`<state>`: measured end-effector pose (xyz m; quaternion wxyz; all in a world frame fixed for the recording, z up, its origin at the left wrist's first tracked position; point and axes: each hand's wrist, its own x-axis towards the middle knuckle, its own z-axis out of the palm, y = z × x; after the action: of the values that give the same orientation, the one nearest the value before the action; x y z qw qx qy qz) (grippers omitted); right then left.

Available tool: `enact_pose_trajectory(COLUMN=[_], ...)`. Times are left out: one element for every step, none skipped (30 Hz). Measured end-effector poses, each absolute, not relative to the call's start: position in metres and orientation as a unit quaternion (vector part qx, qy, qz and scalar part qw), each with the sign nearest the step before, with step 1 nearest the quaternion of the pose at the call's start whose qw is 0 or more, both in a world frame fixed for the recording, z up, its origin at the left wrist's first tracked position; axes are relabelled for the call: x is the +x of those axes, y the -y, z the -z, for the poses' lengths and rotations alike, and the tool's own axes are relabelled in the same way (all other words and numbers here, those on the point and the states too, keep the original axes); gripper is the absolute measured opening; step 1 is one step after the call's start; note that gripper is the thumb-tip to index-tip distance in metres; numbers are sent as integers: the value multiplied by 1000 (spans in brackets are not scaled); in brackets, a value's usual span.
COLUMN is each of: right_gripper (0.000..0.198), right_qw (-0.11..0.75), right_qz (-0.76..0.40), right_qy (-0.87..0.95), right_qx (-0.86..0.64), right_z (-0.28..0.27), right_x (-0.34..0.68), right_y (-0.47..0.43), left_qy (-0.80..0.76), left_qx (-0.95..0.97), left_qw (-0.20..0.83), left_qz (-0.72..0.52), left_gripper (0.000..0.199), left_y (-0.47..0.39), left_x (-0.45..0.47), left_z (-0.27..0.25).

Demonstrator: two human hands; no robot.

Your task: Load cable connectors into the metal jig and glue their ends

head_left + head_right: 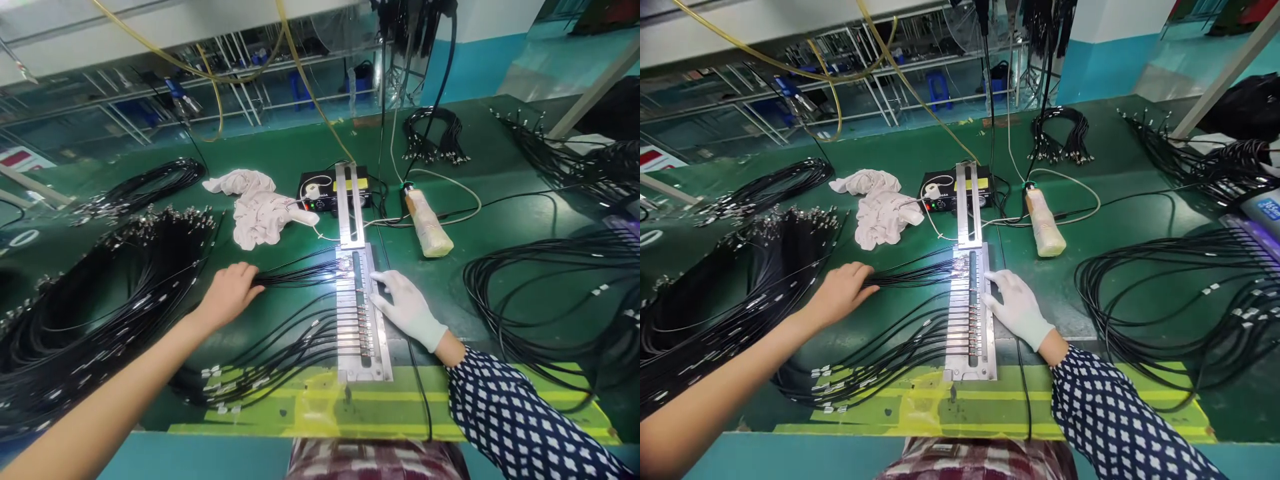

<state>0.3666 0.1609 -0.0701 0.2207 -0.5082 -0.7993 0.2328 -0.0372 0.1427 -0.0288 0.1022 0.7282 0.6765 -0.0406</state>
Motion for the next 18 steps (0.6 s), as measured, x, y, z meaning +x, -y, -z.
enact_pose_trajectory(right_gripper=[37, 36, 36, 36, 36, 36, 36, 36, 36, 36, 36, 36, 36, 37, 37, 38, 38, 38], right_qw=[220, 220, 220, 221, 222, 224, 225, 227, 228, 227, 226, 224, 223, 223, 223, 224, 224, 224], right_qz=[-233, -233, -232, -230, -229, -229, -229, -229, -228, -228, -227, -227, -227, -229, -231, -233, -235, -237], right_qy=[800, 800, 800, 801, 801, 802, 802, 803, 804, 804, 804, 804, 804, 804, 803, 803, 803, 803], right_qx=[-508, -508, -508, -507, -506, -505, -503, -501, -500, -500, -501, -502, -502, -502, -502, -501, -500, -498], right_z=[70, 70, 70, 71, 72, 72, 73, 74, 74, 74, 74, 74, 73, 73, 73, 72, 72, 72], right_x=[367, 367, 367, 367, 367, 367, 368, 368, 368, 368, 368, 368, 368, 368, 368, 367, 367, 367], right_y=[-161, -161, -161, -161, -161, -161, -161, -161, -161, -161, -161, -161, -161, -161, -162, -162, -162, -162], left_qy=[-653, -627, -610, -603, -604, -608, -613, -619, -623, -624, -625, -624, -621, -616, -610, -603, -595, -591], left_qx=[746, 760, 764, 761, 754, 747, 738, 723, 705, 682, 654, 626, 602, 588, 578, 572, 570, 568], left_qw=[129, 171, 210, 237, 257, 267, 281, 305, 337, 373, 415, 456, 490, 514, 535, 552, 563, 569], left_qz=[14, -9, -22, -29, -31, -29, -29, -36, -52, -71, -91, -105, -109, -100, -85, -71, -63, -62], left_gripper=[33, 31, 28, 24, 21, 20, 21, 22, 23, 26, 30, 34, 38, 42, 45, 47, 48, 48], left_y=[-133, -124, -115, -108, -102, -99, -99, -100, -102, -106, -109, -112, -115, -117, -118, -119, -119, -119], left_x=[-24, -9, 4, 16, 26, 32, 36, 36, 35, 33, 30, 28, 27, 26, 26, 27, 29, 30], left_z=[29, 31, 33, 36, 38, 38, 38, 36, 33, 30, 27, 24, 23, 22, 22, 23, 24, 26])
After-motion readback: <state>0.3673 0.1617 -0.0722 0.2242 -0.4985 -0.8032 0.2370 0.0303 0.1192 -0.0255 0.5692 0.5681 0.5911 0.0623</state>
